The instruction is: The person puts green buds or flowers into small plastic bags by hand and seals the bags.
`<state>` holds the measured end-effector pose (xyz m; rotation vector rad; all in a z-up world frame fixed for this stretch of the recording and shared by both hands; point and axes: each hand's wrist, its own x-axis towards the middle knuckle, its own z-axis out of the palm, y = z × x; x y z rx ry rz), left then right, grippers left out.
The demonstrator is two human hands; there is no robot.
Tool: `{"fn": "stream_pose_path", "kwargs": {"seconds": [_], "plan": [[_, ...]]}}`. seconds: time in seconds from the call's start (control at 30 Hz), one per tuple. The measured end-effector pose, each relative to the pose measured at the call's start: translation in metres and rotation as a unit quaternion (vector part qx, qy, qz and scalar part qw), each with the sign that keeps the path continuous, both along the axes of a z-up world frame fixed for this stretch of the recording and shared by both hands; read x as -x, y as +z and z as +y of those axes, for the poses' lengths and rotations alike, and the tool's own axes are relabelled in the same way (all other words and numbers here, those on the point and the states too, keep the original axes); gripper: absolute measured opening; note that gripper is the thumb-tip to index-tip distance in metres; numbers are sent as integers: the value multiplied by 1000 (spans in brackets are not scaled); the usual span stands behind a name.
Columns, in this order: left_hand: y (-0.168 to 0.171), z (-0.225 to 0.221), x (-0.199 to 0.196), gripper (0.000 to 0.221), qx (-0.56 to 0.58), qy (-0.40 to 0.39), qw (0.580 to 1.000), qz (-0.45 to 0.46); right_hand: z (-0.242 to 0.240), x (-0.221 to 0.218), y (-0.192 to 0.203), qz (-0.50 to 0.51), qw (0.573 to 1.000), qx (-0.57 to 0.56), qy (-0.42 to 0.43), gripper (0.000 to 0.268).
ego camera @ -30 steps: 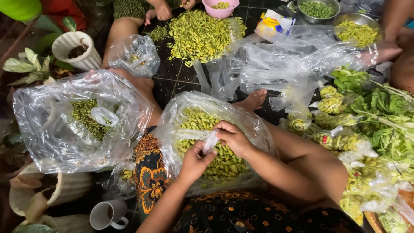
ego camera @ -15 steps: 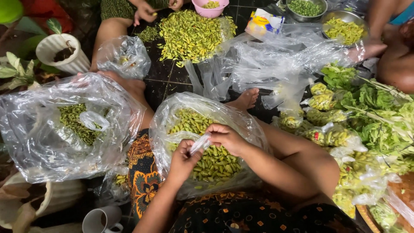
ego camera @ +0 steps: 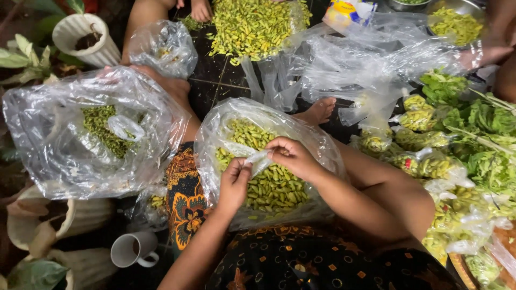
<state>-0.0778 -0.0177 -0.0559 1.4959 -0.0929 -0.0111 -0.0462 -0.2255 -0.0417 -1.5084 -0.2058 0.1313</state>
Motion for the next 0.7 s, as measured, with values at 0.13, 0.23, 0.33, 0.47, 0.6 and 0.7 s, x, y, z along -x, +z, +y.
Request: {"fn": "stream_pose_path", "kwargs": {"seconds": [0.13, 0.23, 0.33, 0.47, 0.6, 0.7], "plan": [[1, -6, 0, 13, 2, 31, 999, 6, 18, 16, 24, -315, 926, 175, -110, 28], [-5, -14, -2, 14, 72, 33, 996, 32, 27, 26, 4, -341, 914, 218, -18, 22], [-8, -20, -1, 12, 112, 10, 992, 54, 26, 24, -13, -370, 831, 415, 6, 27], [9, -9, 3, 30, -167, -25, 981, -97, 15, 23, -22, -385, 716, 579, -54, 26], [61, 6, -4, 99, -429, -109, 858, -262, 4, 30, 21, -395, 710, 582, -16, 25], [53, 1, -14, 98, -404, -136, 870, -248, 12, 39, 43, -388, 777, 495, 32, 17]]}}
